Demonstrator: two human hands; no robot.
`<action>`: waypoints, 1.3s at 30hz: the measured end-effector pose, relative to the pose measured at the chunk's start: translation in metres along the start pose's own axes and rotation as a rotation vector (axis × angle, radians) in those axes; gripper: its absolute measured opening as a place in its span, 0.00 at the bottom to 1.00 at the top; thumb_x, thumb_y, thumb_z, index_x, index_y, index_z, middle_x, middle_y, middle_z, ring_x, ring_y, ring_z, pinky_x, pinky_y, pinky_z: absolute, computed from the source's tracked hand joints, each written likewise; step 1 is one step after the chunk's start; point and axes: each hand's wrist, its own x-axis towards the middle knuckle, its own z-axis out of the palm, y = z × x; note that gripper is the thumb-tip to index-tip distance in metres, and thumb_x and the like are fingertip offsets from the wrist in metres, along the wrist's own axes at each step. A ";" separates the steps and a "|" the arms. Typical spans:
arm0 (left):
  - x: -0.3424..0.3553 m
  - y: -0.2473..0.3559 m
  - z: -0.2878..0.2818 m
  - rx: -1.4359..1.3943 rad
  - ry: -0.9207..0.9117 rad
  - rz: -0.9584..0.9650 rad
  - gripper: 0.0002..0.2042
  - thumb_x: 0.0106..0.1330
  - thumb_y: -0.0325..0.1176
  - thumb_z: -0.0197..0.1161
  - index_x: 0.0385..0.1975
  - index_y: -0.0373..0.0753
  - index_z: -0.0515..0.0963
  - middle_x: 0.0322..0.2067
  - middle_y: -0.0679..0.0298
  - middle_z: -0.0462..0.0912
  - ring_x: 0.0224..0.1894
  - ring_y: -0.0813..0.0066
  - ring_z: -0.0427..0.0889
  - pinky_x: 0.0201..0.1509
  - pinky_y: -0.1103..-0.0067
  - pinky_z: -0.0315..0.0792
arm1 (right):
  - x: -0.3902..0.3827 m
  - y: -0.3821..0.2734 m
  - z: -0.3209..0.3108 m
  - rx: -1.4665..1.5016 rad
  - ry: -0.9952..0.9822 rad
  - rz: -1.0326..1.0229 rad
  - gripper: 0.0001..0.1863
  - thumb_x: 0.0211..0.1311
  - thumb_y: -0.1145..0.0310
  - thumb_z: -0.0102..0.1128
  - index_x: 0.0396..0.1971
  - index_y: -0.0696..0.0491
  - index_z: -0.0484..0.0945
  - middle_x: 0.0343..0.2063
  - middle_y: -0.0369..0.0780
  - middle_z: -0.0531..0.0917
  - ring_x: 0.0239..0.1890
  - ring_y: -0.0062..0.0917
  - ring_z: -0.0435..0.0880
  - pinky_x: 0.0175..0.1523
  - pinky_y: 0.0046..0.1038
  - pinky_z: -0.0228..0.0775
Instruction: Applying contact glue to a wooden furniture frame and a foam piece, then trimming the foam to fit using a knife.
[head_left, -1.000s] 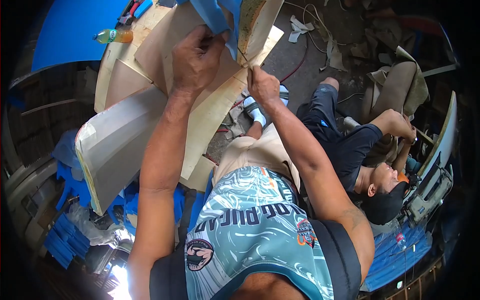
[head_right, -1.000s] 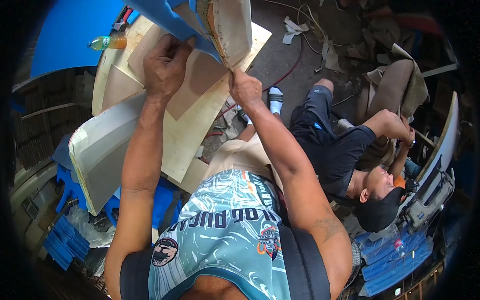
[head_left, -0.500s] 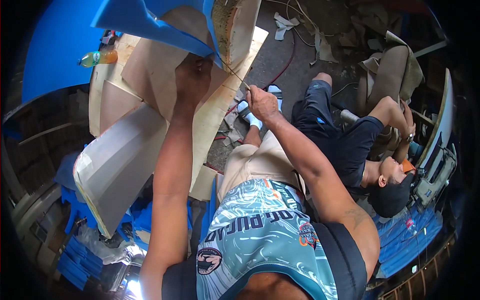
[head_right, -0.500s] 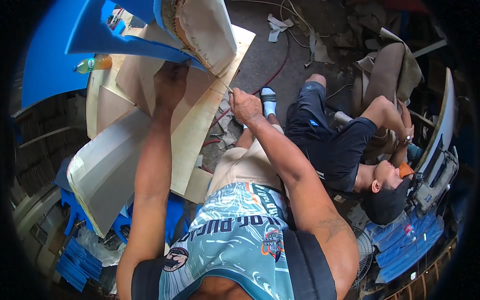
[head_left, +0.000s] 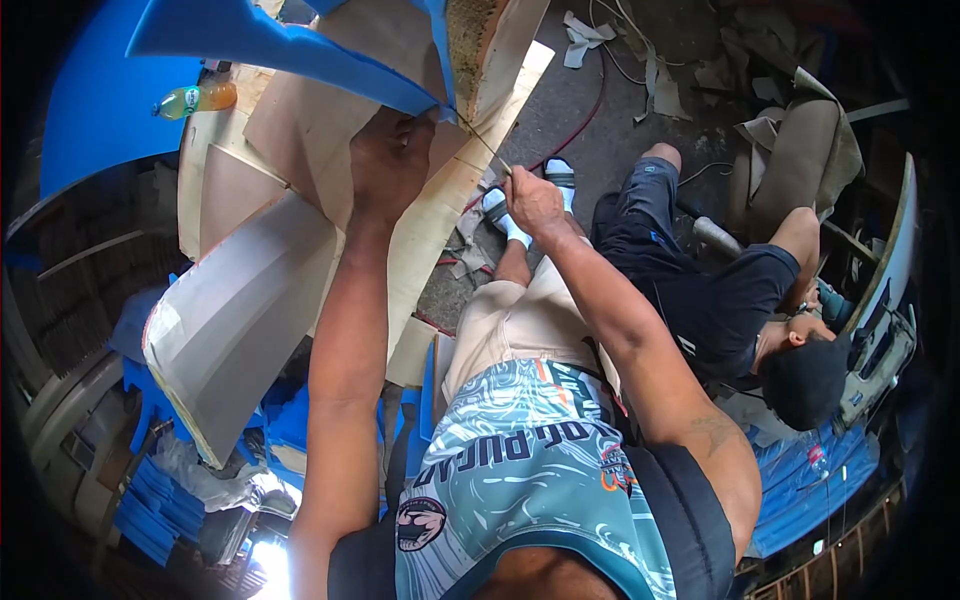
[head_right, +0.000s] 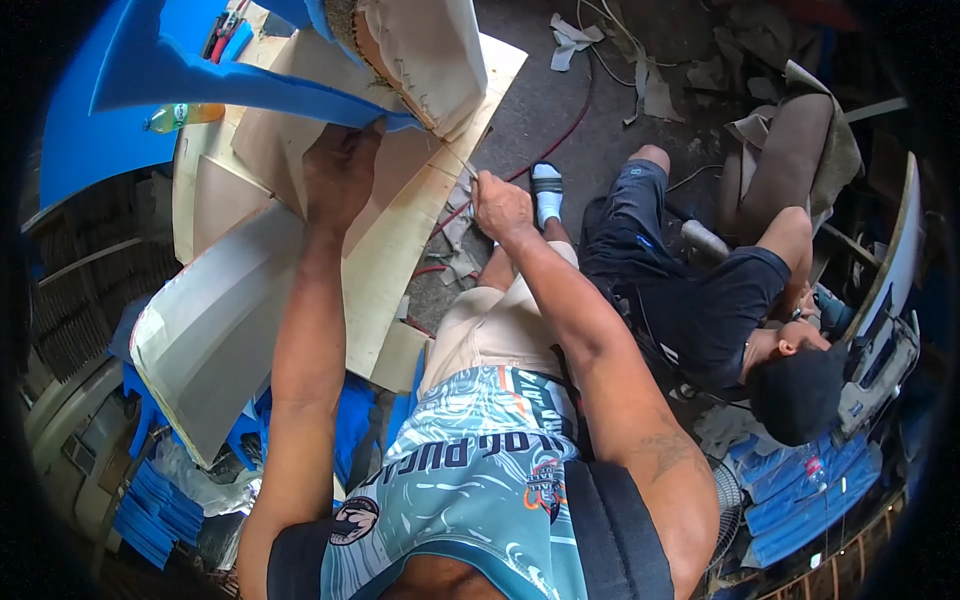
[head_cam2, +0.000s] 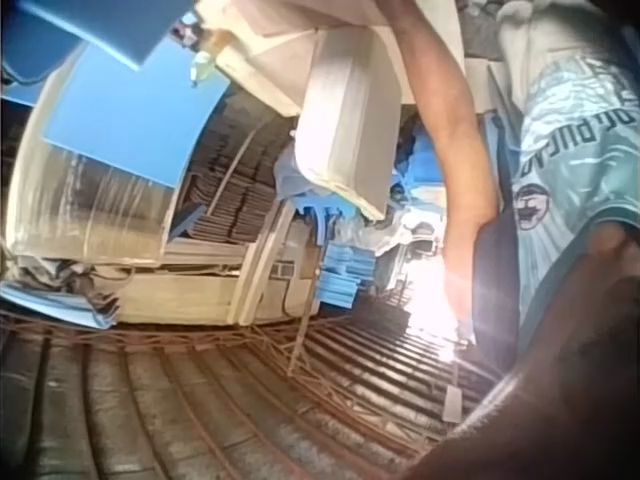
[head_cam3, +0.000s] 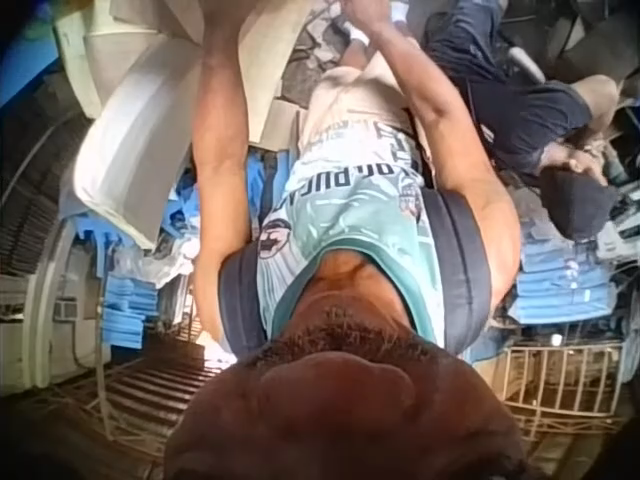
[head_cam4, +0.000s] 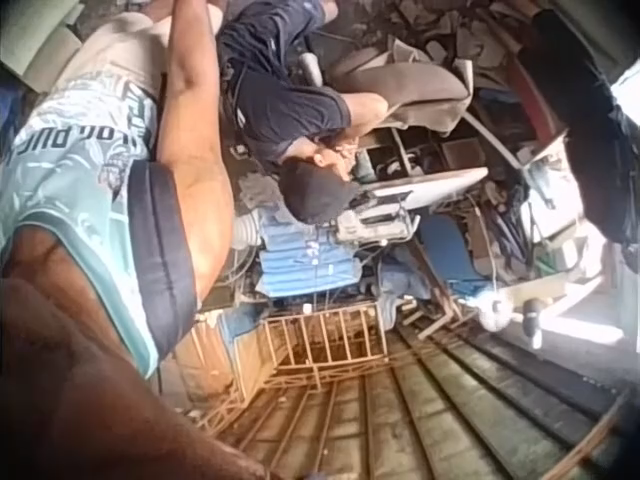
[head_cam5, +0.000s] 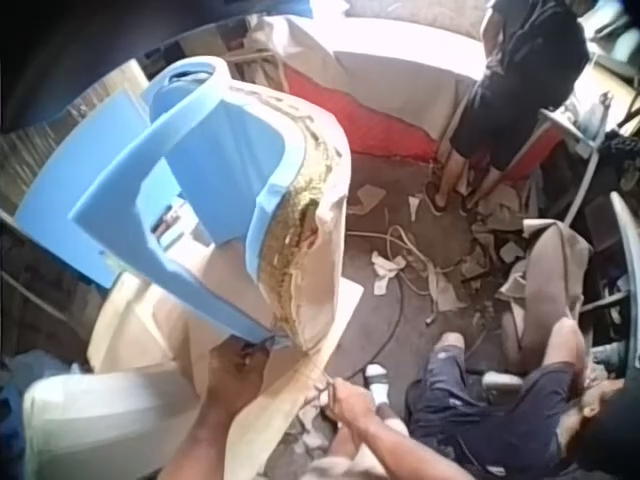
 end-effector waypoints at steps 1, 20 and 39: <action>-0.001 -0.001 -0.001 -0.008 0.002 -0.026 0.06 0.67 0.27 0.63 0.38 0.31 0.80 0.31 0.60 0.86 0.33 0.80 0.84 0.37 0.81 0.77 | 0.003 -0.003 0.000 0.001 0.027 -0.015 0.12 0.70 0.60 0.51 0.34 0.53 0.74 0.28 0.48 0.84 0.28 0.47 0.84 0.34 0.47 0.77; -0.022 -0.005 -0.003 -0.058 0.008 -0.086 0.08 0.68 0.28 0.65 0.38 0.29 0.79 0.31 0.62 0.85 0.33 0.84 0.81 0.39 0.82 0.77 | 0.029 -0.002 0.002 -0.007 0.067 -0.078 0.13 0.70 0.58 0.50 0.33 0.53 0.73 0.26 0.47 0.84 0.28 0.45 0.85 0.32 0.46 0.77; -0.052 -0.018 -0.002 -0.147 0.029 -0.128 0.08 0.68 0.28 0.65 0.41 0.29 0.80 0.36 0.64 0.85 0.38 0.84 0.80 0.45 0.84 0.74 | 0.031 0.000 0.003 -0.087 -0.016 -0.083 0.13 0.70 0.59 0.50 0.32 0.53 0.74 0.26 0.47 0.84 0.28 0.46 0.85 0.33 0.46 0.77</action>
